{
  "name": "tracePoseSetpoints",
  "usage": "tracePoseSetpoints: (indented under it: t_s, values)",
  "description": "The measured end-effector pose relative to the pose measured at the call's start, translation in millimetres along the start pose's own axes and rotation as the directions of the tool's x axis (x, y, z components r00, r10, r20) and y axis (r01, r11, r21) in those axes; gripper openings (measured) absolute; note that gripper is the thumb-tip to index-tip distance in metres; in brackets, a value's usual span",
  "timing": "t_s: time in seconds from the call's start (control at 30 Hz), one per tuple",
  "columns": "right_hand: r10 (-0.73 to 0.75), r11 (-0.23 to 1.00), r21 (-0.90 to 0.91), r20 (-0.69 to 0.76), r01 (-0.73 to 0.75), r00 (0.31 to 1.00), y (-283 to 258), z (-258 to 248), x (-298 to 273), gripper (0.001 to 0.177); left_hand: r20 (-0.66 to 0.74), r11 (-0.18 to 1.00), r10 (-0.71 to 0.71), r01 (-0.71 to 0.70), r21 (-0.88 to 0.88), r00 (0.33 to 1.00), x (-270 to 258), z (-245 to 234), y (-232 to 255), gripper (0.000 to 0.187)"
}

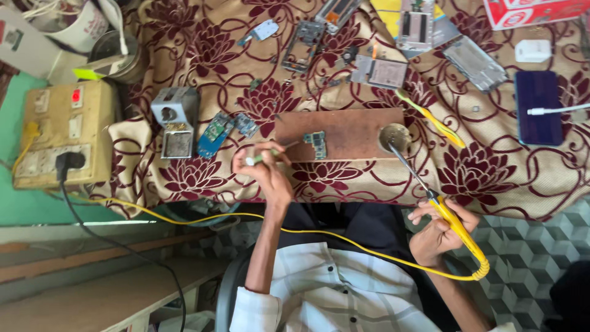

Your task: The person uses a soldering iron and tweezers to apply solder to a small circuit board placed on a wooden board. They repeatedly heat and adjust components on the board while working at a cluttered table with various electronic parts.

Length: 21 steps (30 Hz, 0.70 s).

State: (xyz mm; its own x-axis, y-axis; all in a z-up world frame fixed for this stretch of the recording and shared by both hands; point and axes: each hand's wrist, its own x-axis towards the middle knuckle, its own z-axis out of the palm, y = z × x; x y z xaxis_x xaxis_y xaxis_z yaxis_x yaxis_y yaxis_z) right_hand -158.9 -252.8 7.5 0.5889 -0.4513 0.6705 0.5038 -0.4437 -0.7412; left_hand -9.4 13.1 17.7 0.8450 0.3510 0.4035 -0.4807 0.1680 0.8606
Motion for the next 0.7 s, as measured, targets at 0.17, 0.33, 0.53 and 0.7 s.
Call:
tracePoseSetpoints:
  t_s: [0.17,0.33,0.53,0.7]
  values:
    - [0.06,0.993,0.103,-0.016,-0.058,0.998,5,-4,-9,0.035,0.23,0.99,-0.013,-0.019,0.137,0.973,-32,2,1,0.027]
    - [0.054,0.996,0.07,-0.059,-0.05,0.997,16,-9,-15,0.035,0.336,0.989,0.069,-0.108,0.101,0.939,-49,27,-6,0.022]
    - [0.031,0.997,0.073,-0.021,-0.03,0.999,15,-5,-16,0.046,0.367,0.993,0.117,-0.12,-0.015,0.923,-39,49,3,0.031]
    - [0.093,0.994,0.057,-0.033,-0.091,0.995,11,-5,-10,0.044,0.432,0.973,0.142,-0.207,0.105,0.89,-6,39,4,0.034]
